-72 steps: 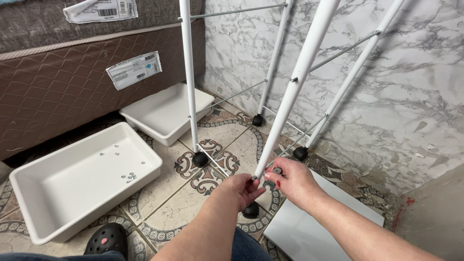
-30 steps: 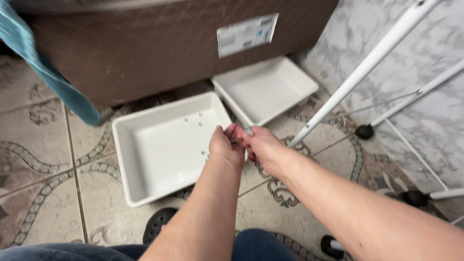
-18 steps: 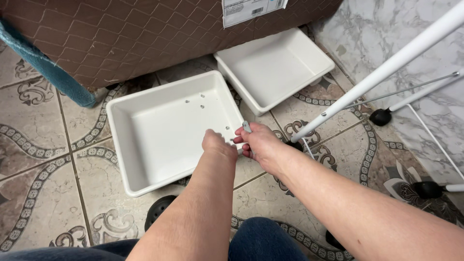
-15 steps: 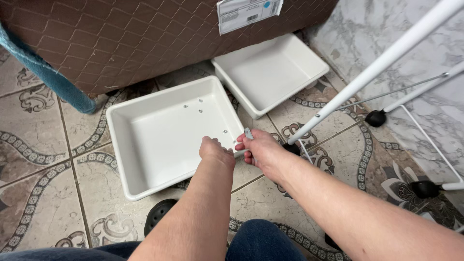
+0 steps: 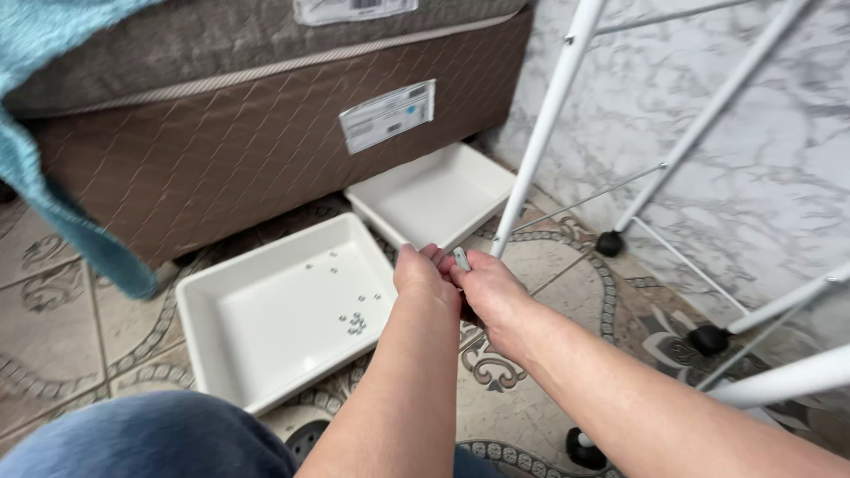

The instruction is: The person assembles a white metal rack by inserting bolts and tightening them with a small wrench. They attach vertical poles to horizontal supports and secure the joints, then lift and reposition the frame to continue assembly.

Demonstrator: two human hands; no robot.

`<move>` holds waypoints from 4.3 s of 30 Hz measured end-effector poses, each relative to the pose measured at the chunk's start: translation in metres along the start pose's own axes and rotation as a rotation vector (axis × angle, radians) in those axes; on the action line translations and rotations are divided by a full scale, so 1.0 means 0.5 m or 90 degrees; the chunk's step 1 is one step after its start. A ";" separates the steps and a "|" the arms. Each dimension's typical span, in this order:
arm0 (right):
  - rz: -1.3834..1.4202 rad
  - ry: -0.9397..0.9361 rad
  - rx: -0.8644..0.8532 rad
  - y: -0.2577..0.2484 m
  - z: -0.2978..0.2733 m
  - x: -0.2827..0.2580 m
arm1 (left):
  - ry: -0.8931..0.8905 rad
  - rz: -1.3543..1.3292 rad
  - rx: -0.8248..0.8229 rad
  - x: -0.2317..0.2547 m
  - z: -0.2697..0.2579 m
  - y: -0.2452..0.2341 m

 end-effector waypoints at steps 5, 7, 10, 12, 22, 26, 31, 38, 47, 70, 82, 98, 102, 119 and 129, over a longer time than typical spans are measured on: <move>0.000 0.064 0.029 -0.009 -0.011 -0.113 | 0.008 0.134 0.005 0.027 -0.075 0.089; -0.027 0.070 0.016 -0.007 -0.028 -0.151 | 0.045 0.115 -0.026 0.052 -0.102 0.096; -0.054 0.053 0.007 -0.010 -0.061 -0.235 | 0.037 0.213 0.000 0.091 -0.194 0.121; -0.078 0.062 0.015 -0.011 -0.100 -0.310 | 0.035 0.254 0.014 0.134 -0.280 0.136; -0.190 0.023 0.082 -0.140 -0.310 -0.626 | -0.041 0.256 -0.053 0.167 -0.670 0.201; -0.297 -0.364 0.163 -0.230 -0.422 -0.782 | -0.074 0.147 -0.158 0.173 -0.846 0.243; -0.280 -0.803 0.303 -0.360 -0.605 -1.011 | -0.146 0.128 -0.308 0.173 -1.136 0.292; -0.525 -0.633 0.463 -0.412 -0.562 -1.121 | -0.236 0.353 -0.450 0.131 -1.286 0.307; -0.542 -0.324 0.472 -0.416 -0.503 -1.207 | -0.294 0.466 -0.496 0.193 -1.334 0.369; -0.488 -0.218 0.419 -0.543 -0.548 -1.190 | 0.068 0.505 -0.152 0.373 -1.300 0.466; -0.432 -0.069 0.625 -0.832 -0.551 -1.147 | 0.129 0.576 -0.110 0.375 -1.324 0.490; -0.521 -0.018 0.597 -0.982 -0.556 -1.060 | 0.588 0.865 -0.107 0.311 -1.243 0.623; -0.496 0.026 0.556 -0.973 -0.542 -1.033 | 0.905 0.973 -0.127 0.320 -1.230 0.619; -0.523 0.061 0.481 -0.885 -0.666 -0.982 | 0.903 1.204 -0.096 0.345 -1.285 0.707; -0.293 0.167 0.333 -0.738 -0.698 -1.041 | 0.777 1.189 -0.389 0.166 -1.349 0.612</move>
Point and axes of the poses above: each hand's wrist, its own z-axis towards the middle knuckle, its own y-axis out of the palm, x = y × z, the point moved 1 cm from there along z, towards the middle knuckle, and after that the axes turned 15 degrees about x, right-handed, at the moved point
